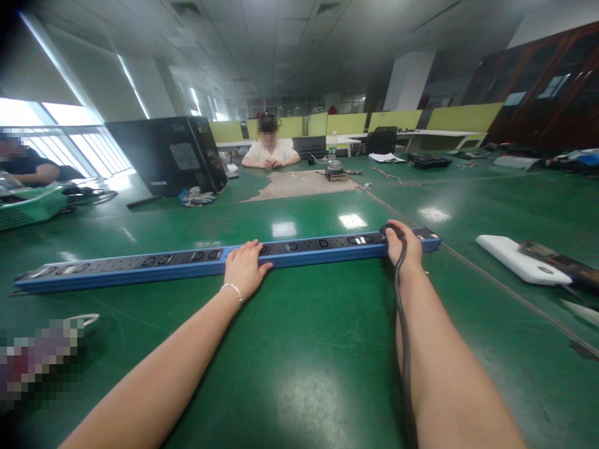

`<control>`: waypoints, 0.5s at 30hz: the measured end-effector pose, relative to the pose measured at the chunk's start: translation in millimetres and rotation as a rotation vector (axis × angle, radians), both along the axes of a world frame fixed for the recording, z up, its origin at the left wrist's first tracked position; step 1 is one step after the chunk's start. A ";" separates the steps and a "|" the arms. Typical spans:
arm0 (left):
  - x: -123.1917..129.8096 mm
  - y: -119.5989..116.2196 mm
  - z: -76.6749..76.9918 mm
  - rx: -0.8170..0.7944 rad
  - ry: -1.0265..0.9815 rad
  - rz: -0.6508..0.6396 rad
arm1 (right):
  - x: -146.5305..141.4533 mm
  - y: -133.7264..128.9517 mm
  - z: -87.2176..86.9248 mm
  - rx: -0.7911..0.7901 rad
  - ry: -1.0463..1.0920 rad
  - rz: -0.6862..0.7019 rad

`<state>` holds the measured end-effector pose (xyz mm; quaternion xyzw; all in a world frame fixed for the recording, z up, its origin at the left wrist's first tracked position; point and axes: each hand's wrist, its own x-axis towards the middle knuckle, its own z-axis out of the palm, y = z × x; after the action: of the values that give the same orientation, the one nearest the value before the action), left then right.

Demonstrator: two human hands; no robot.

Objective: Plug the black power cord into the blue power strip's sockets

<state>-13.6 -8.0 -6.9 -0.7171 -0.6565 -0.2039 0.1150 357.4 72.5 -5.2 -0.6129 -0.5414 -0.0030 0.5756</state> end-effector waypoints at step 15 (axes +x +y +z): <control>-0.3 0.5 0.1 0.008 0.010 0.003 | 10.5 3.0 -7.3 0.007 -0.110 0.011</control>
<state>-13.8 -7.5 -6.8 -0.7167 -0.6561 -0.2027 0.1214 367.9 75.6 -12.5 -0.6067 -0.5757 -0.0354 0.5470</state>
